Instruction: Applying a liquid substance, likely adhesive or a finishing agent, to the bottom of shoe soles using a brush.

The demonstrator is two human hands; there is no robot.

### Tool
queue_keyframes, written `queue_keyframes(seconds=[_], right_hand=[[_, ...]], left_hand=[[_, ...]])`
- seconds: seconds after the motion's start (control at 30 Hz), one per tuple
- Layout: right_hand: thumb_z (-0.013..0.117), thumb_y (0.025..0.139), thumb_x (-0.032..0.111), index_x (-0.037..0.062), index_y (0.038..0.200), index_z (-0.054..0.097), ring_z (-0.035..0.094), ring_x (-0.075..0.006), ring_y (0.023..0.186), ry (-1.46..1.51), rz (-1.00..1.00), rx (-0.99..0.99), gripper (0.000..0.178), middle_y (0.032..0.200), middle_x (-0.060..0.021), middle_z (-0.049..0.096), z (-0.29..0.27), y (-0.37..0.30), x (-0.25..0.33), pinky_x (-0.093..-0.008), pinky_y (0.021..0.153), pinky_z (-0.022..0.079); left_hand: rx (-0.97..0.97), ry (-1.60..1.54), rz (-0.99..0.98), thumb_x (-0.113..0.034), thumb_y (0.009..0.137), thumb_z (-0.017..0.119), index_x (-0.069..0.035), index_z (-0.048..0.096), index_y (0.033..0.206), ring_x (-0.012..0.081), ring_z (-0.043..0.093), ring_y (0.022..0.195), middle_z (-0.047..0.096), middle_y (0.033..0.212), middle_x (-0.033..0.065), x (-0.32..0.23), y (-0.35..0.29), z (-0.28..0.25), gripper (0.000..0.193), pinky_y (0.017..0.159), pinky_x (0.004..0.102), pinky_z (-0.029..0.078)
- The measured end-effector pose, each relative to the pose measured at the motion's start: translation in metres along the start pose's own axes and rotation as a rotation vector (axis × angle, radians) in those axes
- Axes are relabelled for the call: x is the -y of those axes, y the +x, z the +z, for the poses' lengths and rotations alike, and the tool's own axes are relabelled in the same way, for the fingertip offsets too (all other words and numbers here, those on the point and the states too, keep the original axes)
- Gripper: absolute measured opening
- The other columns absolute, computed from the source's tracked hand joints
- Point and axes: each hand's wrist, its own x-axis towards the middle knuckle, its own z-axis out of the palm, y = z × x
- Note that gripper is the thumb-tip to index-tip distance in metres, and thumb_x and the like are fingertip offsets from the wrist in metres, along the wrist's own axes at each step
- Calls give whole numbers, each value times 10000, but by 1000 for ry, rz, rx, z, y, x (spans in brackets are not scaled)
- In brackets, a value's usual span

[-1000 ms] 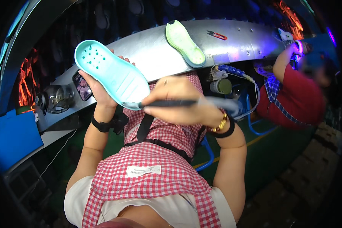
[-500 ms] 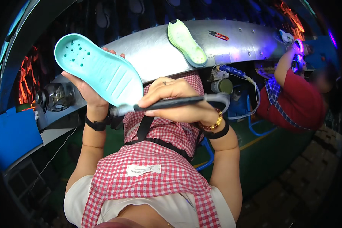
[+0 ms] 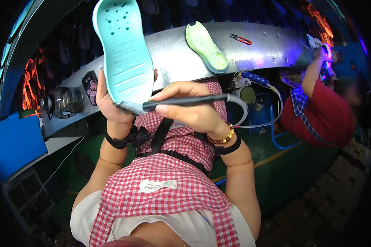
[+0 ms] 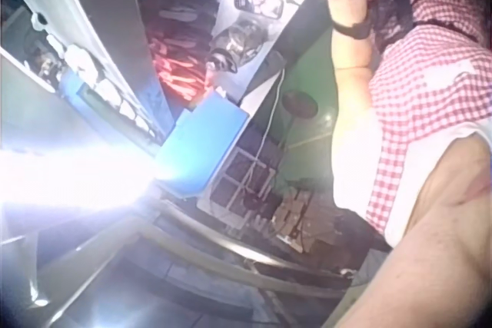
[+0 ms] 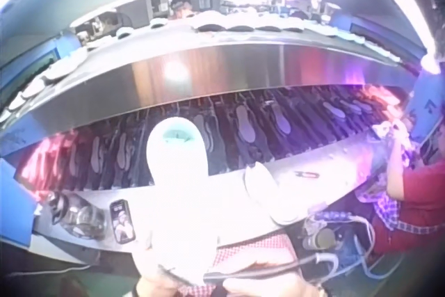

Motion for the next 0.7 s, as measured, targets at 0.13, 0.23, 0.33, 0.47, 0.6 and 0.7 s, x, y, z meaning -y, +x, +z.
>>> queue_keyframes(seconds=[0.13,0.23,0.33,0.47,0.6,0.7], right_hand=[[621,727,5,-22,889,601,563,-78,710,-162,42,10,165,829,-71,625,-3,6,6,-188,617,445],[636,714,9,-18,874,623,560,-65,677,-143,-94,164,162,798,-78,628,-8,10,14,-178,590,445],[638,713,8,-15,876,623,562,-67,668,-289,-57,-16,165,778,-73,631,-15,14,21,-185,588,454],[641,703,16,-10,855,622,561,-69,673,-279,-49,113,155,776,-66,622,-17,14,24,-198,594,452],[654,671,8,-12,822,618,603,-146,708,-425,-181,266,156,808,-109,629,-12,8,24,-244,620,470],[666,654,-7,-5,810,617,614,-202,766,-330,-227,399,163,823,-116,631,-15,7,29,-275,680,484]], left_hand=[[-8,-48,42,-421,888,264,10,369,1220,337,509,1009,477,1162,185,-2,4,-5,555,893,436,392],[-102,8,73,-358,886,338,13,417,1178,272,528,996,520,1110,166,-3,7,-5,479,878,394,408],[-93,73,83,-343,885,353,12,423,1169,271,538,977,524,1104,160,-5,8,-7,461,865,391,419],[-68,104,78,-330,880,374,8,427,1164,267,536,979,528,1097,155,-10,10,-11,445,872,397,412],[-30,-16,-22,-329,876,382,3,444,1156,280,552,960,536,1090,162,-19,15,-11,439,846,392,441],[-4,-44,-195,-309,875,389,24,457,1132,275,576,920,556,1045,176,-25,17,-10,426,817,391,469]])
